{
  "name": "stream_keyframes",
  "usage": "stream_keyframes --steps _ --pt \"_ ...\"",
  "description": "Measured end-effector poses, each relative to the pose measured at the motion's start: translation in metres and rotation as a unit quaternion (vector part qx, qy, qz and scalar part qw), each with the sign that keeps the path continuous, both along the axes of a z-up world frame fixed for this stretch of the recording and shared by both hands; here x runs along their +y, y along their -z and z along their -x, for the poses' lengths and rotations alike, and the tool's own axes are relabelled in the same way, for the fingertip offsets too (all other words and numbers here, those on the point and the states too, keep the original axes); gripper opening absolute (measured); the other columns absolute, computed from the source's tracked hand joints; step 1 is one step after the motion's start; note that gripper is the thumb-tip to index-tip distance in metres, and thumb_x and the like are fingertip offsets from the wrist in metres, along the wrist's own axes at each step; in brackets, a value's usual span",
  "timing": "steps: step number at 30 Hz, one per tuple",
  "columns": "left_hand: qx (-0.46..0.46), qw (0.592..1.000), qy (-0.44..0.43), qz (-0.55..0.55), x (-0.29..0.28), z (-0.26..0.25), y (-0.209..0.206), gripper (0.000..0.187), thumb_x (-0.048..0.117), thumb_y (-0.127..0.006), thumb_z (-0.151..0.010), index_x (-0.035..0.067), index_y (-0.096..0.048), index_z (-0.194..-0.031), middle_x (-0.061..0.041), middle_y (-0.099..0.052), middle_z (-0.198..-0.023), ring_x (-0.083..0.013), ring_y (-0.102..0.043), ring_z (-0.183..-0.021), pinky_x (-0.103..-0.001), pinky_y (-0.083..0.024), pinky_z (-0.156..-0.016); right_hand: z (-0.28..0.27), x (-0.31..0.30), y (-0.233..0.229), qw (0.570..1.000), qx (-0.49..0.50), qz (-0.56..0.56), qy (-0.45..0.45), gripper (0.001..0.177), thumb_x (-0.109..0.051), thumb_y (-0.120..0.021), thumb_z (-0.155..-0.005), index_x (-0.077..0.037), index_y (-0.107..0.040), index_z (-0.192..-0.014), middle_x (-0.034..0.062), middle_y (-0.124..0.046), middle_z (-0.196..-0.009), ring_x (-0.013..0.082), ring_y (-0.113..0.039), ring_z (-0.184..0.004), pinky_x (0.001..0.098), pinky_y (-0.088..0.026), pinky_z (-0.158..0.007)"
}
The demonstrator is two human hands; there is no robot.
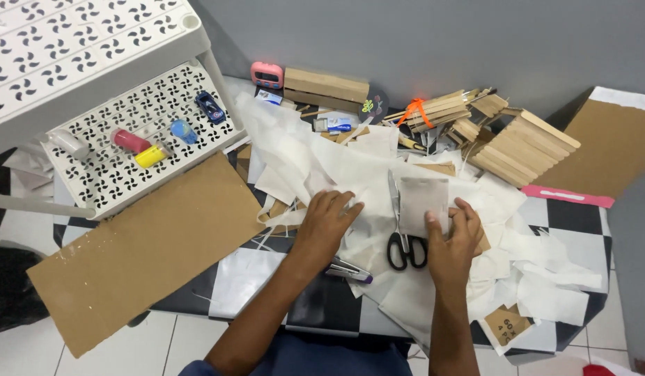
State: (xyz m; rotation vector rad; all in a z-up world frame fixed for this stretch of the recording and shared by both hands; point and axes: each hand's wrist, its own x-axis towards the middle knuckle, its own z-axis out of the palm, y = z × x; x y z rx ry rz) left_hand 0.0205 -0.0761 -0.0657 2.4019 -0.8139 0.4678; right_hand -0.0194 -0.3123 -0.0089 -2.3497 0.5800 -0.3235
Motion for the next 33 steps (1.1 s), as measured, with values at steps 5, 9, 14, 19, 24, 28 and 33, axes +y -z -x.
stream_keyframes --steps 5,9,14,19,24,28,33 --pt "0.018 0.999 0.003 0.036 0.012 0.002 -0.005 0.026 -0.002 -0.067 -0.093 0.007 -0.072 -0.116 -0.011 -0.068 -0.105 -0.0272 -0.066 -0.102 -0.038 -0.054 -0.087 -0.008 0.006 -0.005 0.999 0.013 0.042 -0.015 0.026 -0.037 -0.069 -0.103 -0.012 -0.063 -0.111 0.0044 -0.058 -0.133 0.0307 -0.050 -0.126 0.0511 -0.025 -0.106" --pt "0.024 0.998 -0.004 0.053 0.020 0.003 -0.011 0.017 0.001 -0.069 -0.093 0.008 -0.075 -0.106 -0.008 -0.069 -0.096 -0.0237 -0.069 -0.092 -0.035 -0.056 -0.082 -0.006 0.000 0.014 0.996 -0.039 0.061 -0.050 0.024 -0.038 -0.075 -0.102 -0.016 -0.068 -0.108 0.0016 -0.071 -0.101 0.0226 -0.064 -0.102 0.0407 -0.024 -0.106" --pt "0.025 0.996 -0.063 0.059 0.042 0.005 -0.028 0.019 0.006 -0.071 -0.093 0.013 -0.076 -0.110 -0.006 -0.072 -0.095 -0.0207 -0.071 -0.089 -0.040 -0.053 -0.089 -0.008 0.005 0.001 0.986 -0.146 -0.040 -0.075 0.019 -0.024 -0.078 -0.101 -0.010 -0.068 -0.109 0.0058 -0.070 -0.094 0.0209 -0.064 -0.092 0.0377 -0.041 -0.097" --pt "0.069 0.990 -0.097 0.074 0.058 0.011 -0.039 0.019 0.004 -0.069 -0.093 0.008 -0.076 -0.110 -0.009 -0.071 -0.092 -0.0232 -0.072 -0.085 -0.042 -0.054 -0.088 -0.002 0.001 -0.013 0.962 -0.222 -0.117 -0.106 0.021 -0.014 -0.077 -0.102 -0.001 -0.064 -0.112 0.0107 -0.064 -0.092 0.0191 -0.059 -0.086 0.0355 -0.048 -0.087" --pt "0.103 0.981 -0.127 0.100 0.062 0.015 -0.037 0.022 0.000 -0.065 -0.094 0.004 -0.075 -0.113 -0.012 -0.070 -0.092 -0.0269 -0.071 -0.087 -0.041 -0.055 -0.082 -0.004 0.011 -0.033 0.944 -0.298 -0.085 -0.116 0.020 -0.009 -0.072 -0.108 0.004 -0.057 -0.111 0.0123 -0.057 -0.101 0.0208 -0.053 -0.092 0.0364 -0.046 -0.091" --pt "0.016 0.987 -0.139 0.083 0.062 0.018 -0.020 0.026 -0.008 -0.064 -0.091 0.004 -0.072 -0.112 -0.008 -0.065 -0.099 -0.0262 -0.061 -0.087 -0.040 -0.049 -0.073 -0.003 0.022 -0.047 0.951 -0.297 -0.076 -0.047 0.021 -0.013 -0.069 -0.111 -0.001 -0.053 -0.112 0.0081 -0.050 -0.103 0.0184 -0.047 -0.092 0.0292 -0.042 -0.079" --pt "0.069 0.981 -0.155 0.091 0.064 0.022 -0.022 0.032 -0.005 -0.067 -0.088 0.001 -0.071 -0.119 -0.017 -0.061 -0.133 -0.0338 -0.062 -0.111 -0.048 -0.054 -0.087 -0.005 0.020 -0.061 0.920 -0.387 -0.039 -0.037 0.025 -0.015 -0.067 -0.114 -0.004 -0.045 -0.114 0.0117 -0.046 -0.110 0.0254 -0.048 -0.108 0.0398 -0.046 -0.095"
